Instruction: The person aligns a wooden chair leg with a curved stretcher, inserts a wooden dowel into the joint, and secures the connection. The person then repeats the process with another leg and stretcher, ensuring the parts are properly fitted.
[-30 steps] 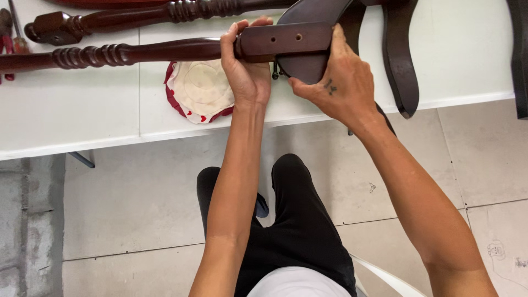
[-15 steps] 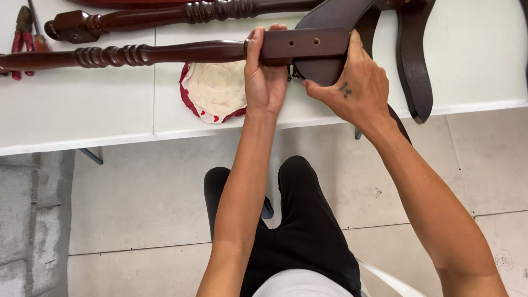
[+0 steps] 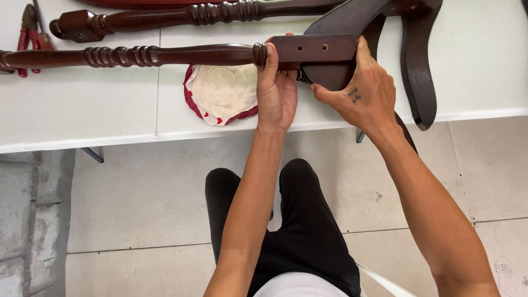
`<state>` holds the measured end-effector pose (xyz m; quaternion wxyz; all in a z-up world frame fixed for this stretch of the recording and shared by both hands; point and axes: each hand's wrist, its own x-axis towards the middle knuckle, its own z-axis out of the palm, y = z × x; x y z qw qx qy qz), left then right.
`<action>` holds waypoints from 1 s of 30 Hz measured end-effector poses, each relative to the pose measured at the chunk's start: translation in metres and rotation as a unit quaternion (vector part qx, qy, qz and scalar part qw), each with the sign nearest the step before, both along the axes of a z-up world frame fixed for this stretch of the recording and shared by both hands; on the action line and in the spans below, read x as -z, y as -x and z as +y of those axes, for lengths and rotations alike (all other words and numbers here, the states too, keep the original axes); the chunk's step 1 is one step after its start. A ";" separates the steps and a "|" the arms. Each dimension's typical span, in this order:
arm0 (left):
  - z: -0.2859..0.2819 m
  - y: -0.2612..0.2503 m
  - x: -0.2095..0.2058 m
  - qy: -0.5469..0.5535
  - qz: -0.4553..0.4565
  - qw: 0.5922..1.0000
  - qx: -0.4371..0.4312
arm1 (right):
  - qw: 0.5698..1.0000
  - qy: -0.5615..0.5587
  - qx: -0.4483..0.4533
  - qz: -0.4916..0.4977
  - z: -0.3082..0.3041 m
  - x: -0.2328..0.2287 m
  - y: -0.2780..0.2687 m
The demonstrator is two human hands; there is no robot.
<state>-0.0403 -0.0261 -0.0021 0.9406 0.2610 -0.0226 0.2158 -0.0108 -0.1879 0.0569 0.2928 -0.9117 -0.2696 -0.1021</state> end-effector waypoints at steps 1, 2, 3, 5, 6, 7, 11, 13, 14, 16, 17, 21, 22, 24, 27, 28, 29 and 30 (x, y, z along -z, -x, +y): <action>0.000 0.001 0.000 -0.002 0.002 1.000 0.001 | 1.000 0.006 -0.001 -0.003 0.000 0.000 0.000; -0.001 0.001 0.000 -0.006 0.003 1.000 0.005 | 1.000 0.012 -0.001 -0.006 0.000 0.001 0.001; -0.002 0.001 0.000 -0.010 0.004 1.000 0.010 | 1.000 0.018 -0.001 -0.008 0.000 0.001 0.001; -0.002 0.000 0.000 -0.015 0.000 1.000 0.016 | 1.000 0.025 0.002 -0.001 0.000 0.001 0.000; -0.001 -0.001 0.000 -0.017 -0.003 1.000 0.017 | 1.000 0.029 0.003 0.003 0.000 0.001 0.000; -0.001 -0.001 0.000 -0.018 -0.007 1.000 0.019 | 1.000 0.030 -0.005 -0.007 -0.001 0.001 0.000; -0.001 -0.003 -0.001 -0.011 -0.004 1.000 0.013 | 0.998 0.051 -0.025 -0.040 -0.008 -0.004 0.003; -0.001 -0.002 0.000 -0.001 -0.006 1.000 0.013 | 0.996 0.064 -0.028 -0.055 -0.016 -0.006 0.009; -0.001 -0.003 0.000 -0.005 -0.007 1.000 0.013 | 0.995 0.068 -0.026 -0.066 -0.022 -0.008 0.012; -0.001 -0.002 0.001 -0.013 -0.009 1.000 0.012 | 0.995 0.082 -0.017 -0.055 -0.029 -0.009 0.017; -0.001 -0.002 0.001 -0.016 -0.010 1.000 0.009 | 0.995 0.092 -0.010 -0.033 -0.031 -0.008 0.019; -0.001 -0.002 0.004 -0.022 -0.007 1.000 0.011 | 0.996 0.089 0.000 -0.016 -0.034 0.000 0.021; -0.001 -0.002 0.004 -0.023 -0.006 1.000 0.011 | 0.996 0.083 -0.004 -0.025 -0.034 0.000 0.021; -0.001 -0.002 0.003 -0.022 -0.005 1.000 0.012 | 0.997 0.070 -0.015 -0.041 -0.032 0.002 0.020; -0.001 -0.003 0.003 -0.025 -0.007 1.000 0.007 | 0.998 0.061 -0.003 -0.017 -0.030 0.003 0.018; -0.002 -0.002 0.004 -0.025 -0.008 1.000 0.005 | 0.998 0.056 -0.007 -0.025 -0.030 0.004 0.018; -0.003 -0.002 0.005 -0.028 -0.009 1.000 0.005 | 0.998 0.051 -0.011 -0.033 -0.029 0.005 0.017; -0.002 -0.003 0.005 -0.033 -0.011 0.999 0.006 | 0.998 0.046 -0.015 -0.043 -0.030 0.006 0.017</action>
